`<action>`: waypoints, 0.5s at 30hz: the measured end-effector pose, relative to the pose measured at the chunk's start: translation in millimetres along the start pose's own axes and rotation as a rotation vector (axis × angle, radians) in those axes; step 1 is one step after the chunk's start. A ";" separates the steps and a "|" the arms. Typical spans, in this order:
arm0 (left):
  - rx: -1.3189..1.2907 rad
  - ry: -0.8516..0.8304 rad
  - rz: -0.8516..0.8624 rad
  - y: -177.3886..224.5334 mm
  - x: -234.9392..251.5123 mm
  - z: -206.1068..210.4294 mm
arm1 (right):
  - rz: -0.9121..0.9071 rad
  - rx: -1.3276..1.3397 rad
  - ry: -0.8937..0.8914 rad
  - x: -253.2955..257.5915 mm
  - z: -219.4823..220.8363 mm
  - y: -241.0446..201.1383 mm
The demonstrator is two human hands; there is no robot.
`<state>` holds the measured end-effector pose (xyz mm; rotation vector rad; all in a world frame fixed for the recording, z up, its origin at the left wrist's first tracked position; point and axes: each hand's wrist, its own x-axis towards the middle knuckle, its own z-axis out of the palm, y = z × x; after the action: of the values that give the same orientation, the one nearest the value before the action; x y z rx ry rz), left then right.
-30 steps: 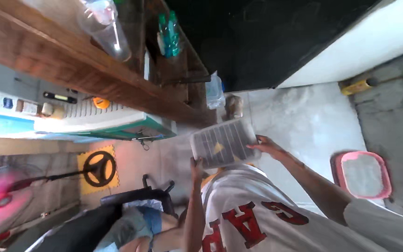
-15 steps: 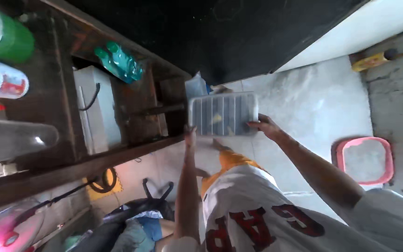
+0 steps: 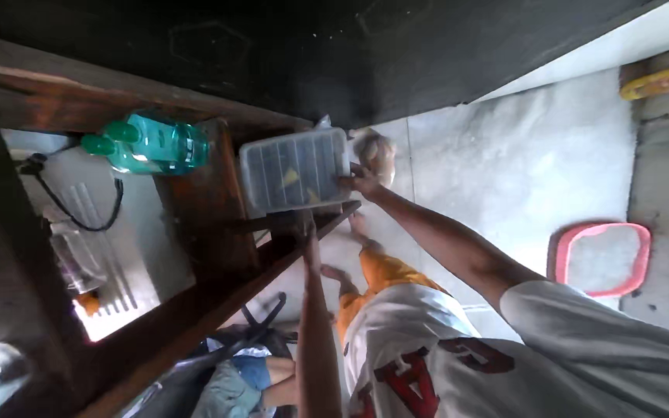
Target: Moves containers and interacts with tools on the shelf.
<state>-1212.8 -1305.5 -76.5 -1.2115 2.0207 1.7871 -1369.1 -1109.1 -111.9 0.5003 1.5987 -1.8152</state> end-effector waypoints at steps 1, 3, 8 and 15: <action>0.004 -0.029 -0.021 -7.4 -3.3 5.5 | -0.005 -0.003 -0.016 6.9 8.8 -3.8; 0.022 -0.125 -0.050 -21.5 -2.1 15.1 | -0.005 -0.016 -0.026 22.7 24.5 -11.7; 0.256 -0.367 -0.015 -48.3 -18.0 23.7 | -0.016 -0.088 -0.066 64.0 33.9 -19.7; 0.357 -0.430 -0.075 -98.6 -51.1 13.0 | 0.113 0.169 -0.099 79.6 -27.3 2.8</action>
<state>-1118.6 -1265.5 -121.7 -0.7156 1.8984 1.4181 -1427.4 -1100.5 -171.9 0.5571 1.3316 -1.8681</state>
